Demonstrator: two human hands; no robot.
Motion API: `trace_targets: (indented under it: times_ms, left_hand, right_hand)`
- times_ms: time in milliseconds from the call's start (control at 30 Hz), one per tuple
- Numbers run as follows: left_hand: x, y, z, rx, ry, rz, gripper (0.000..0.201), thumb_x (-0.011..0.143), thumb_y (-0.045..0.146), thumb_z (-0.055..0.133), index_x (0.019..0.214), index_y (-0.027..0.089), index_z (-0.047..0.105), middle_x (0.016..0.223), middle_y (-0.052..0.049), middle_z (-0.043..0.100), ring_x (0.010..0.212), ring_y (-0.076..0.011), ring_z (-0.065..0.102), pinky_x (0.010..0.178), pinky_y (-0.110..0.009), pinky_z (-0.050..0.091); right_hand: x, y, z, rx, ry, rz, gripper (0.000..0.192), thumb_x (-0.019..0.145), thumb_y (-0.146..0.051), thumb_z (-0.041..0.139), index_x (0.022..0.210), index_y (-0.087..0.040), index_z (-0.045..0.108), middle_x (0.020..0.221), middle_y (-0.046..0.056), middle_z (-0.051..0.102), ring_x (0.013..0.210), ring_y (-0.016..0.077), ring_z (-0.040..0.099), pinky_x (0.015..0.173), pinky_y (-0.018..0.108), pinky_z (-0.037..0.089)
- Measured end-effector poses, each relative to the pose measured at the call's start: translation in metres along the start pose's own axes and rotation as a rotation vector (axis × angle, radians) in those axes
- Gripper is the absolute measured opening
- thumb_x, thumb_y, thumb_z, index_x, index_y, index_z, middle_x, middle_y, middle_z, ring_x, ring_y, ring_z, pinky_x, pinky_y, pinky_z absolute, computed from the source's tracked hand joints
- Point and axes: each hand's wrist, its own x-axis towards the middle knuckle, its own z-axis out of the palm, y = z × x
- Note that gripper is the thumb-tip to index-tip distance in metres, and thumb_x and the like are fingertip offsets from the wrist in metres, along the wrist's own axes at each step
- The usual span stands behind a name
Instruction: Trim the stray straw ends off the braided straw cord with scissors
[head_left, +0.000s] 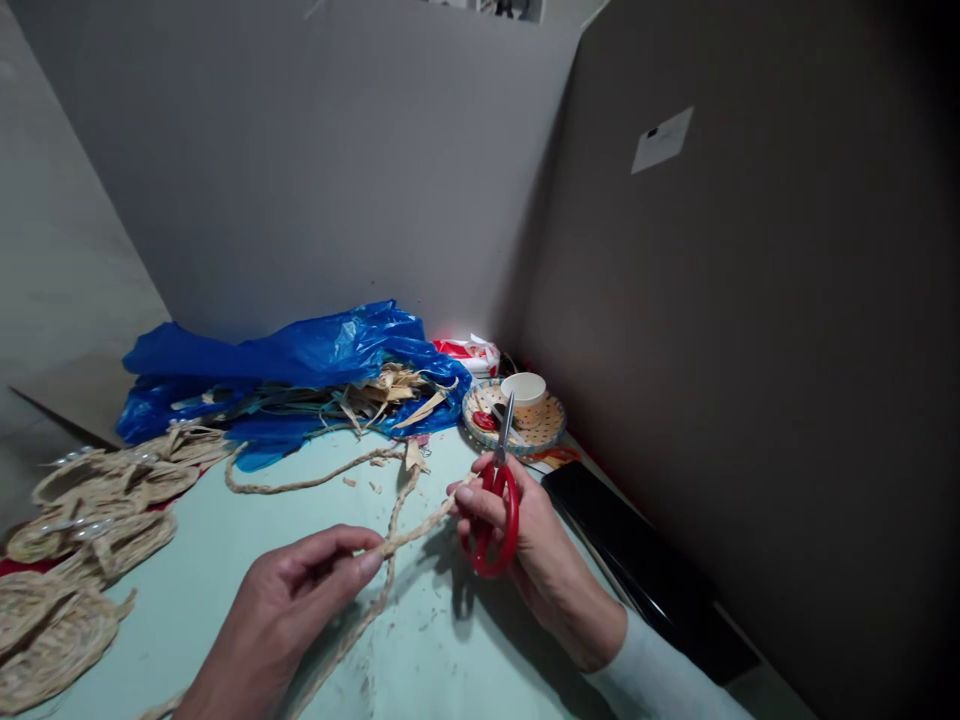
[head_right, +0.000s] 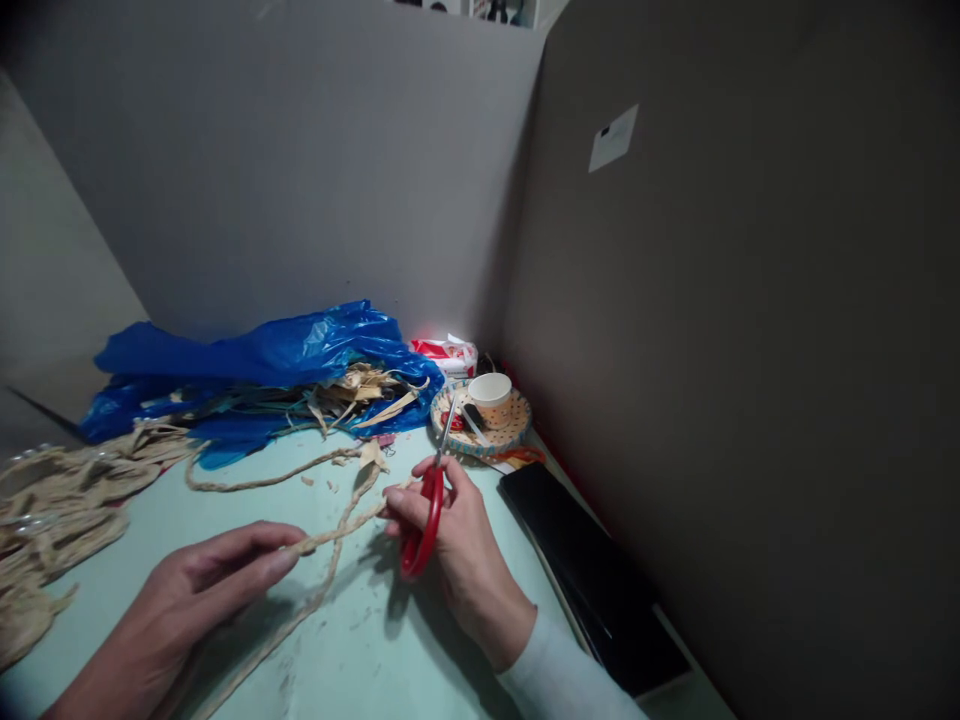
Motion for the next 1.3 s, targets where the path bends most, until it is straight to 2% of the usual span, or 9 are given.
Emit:
trace_targets:
  times_ms: [67, 200, 367, 567, 800, 933, 1100, 1200, 1300]
  left_hand:
    - [0.002, -0.004, 0.000, 0.167, -0.026, 0.109, 0.032, 0.076, 0.057, 0.073, 0.078, 0.025, 0.078, 0.080, 0.000, 0.072, 0.079, -0.0216, 0.060, 0.063, -0.023, 0.045]
    - [0.002, -0.009, 0.007, 0.349, -0.082, 0.256, 0.033, 0.088, 0.052, 0.059, 0.071, 0.027, 0.073, 0.072, 0.001, 0.068, 0.074, -0.0225, 0.061, 0.069, -0.025, 0.048]
    - [-0.003, -0.009, 0.022, 0.322, 0.028, 0.460, 0.015, 0.082, 0.046, 0.071, 0.085, 0.034, 0.079, 0.089, -0.001, 0.078, 0.088, -0.0275, 0.070, 0.079, -0.024, 0.049]
    - [-0.002, -0.010, 0.025, 0.284, 0.039, 0.513, 0.011, 0.084, 0.038, 0.072, 0.082, 0.037, 0.083, 0.075, 0.001, 0.075, 0.073, -0.0237, 0.069, 0.071, -0.023, 0.049]
    - [0.000, -0.006, 0.025, 0.279, -0.032, 0.352, 0.026, 0.085, 0.052, 0.067, 0.090, 0.034, 0.084, 0.077, 0.001, 0.077, 0.080, -0.0263, 0.070, 0.070, -0.023, 0.050]
    - [0.004, -0.003, 0.023, 0.241, -0.098, 0.261, 0.026, 0.082, 0.053, 0.070, 0.089, 0.033, 0.085, 0.085, 0.000, 0.079, 0.091, -0.0290, 0.070, 0.078, -0.024, 0.051]
    - [0.011, 0.004, 0.028, 0.196, -0.141, 0.216, 0.032, 0.080, 0.053, 0.070, 0.073, 0.023, 0.080, 0.057, -0.001, 0.063, 0.054, -0.0167, 0.048, 0.050, -0.024, 0.035]
    - [0.013, 0.008, 0.033, 0.115, -0.199, 0.154, 0.035, 0.079, 0.052, 0.073, 0.070, 0.018, 0.078, 0.055, -0.001, 0.062, 0.046, -0.0107, 0.035, 0.046, -0.024, 0.025]
    - [0.011, 0.008, 0.035, 0.016, -0.209, 0.093, 0.038, 0.074, 0.055, 0.078, 0.070, 0.017, 0.078, 0.056, -0.002, 0.062, 0.046, -0.0088, 0.035, 0.045, -0.021, 0.024]
  right_hand:
    - [-0.002, -0.003, 0.003, 0.046, 0.046, -0.040, 0.055, 0.070, -0.033, 0.089, 0.102, -0.023, 0.046, 0.079, -0.004, 0.066, 0.059, 0.0098, 0.062, 0.055, 0.019, 0.050]
    - [-0.004, -0.002, 0.005, 0.060, 0.103, -0.113, 0.060, 0.069, -0.028, 0.089, 0.109, -0.023, 0.046, 0.075, -0.006, 0.065, 0.062, 0.0108, 0.064, 0.052, 0.017, 0.049]
    - [-0.002, 0.006, 0.004, 0.032, 0.106, -0.124, 0.064, 0.066, -0.029, 0.092, 0.110, -0.022, 0.045, 0.073, -0.006, 0.067, 0.057, 0.0091, 0.061, 0.051, 0.017, 0.048]
    - [-0.003, 0.005, 0.008, 0.040, 0.044, -0.057, 0.067, 0.061, -0.030, 0.093, 0.108, -0.024, 0.045, 0.073, -0.006, 0.066, 0.057, 0.0119, 0.064, 0.049, 0.018, 0.048]
    - [-0.002, 0.000, 0.005, -0.001, 0.098, -0.122, 0.065, 0.063, -0.032, 0.092, 0.109, -0.021, 0.048, 0.073, -0.005, 0.068, 0.050, 0.0070, 0.055, 0.048, 0.017, 0.044]
    - [-0.002, -0.001, 0.004, -0.009, 0.072, -0.127, 0.063, 0.064, -0.032, 0.090, 0.110, -0.022, 0.048, 0.070, -0.006, 0.067, 0.053, 0.0095, 0.058, 0.048, 0.017, 0.044]
    - [-0.004, -0.003, 0.005, -0.020, 0.038, -0.134, 0.061, 0.064, -0.028, 0.090, 0.109, -0.022, 0.048, 0.067, -0.007, 0.065, 0.054, 0.0097, 0.057, 0.049, 0.017, 0.041]
    - [-0.006, -0.004, 0.006, -0.016, -0.014, -0.115, 0.059, 0.066, -0.029, 0.089, 0.108, -0.022, 0.048, 0.066, -0.007, 0.065, 0.050, 0.0089, 0.054, 0.047, 0.017, 0.039]
    - [-0.008, -0.006, 0.007, -0.014, -0.028, -0.113, 0.057, 0.068, -0.030, 0.088, 0.109, -0.023, 0.049, 0.068, -0.006, 0.067, 0.050, 0.0093, 0.053, 0.047, 0.018, 0.038]
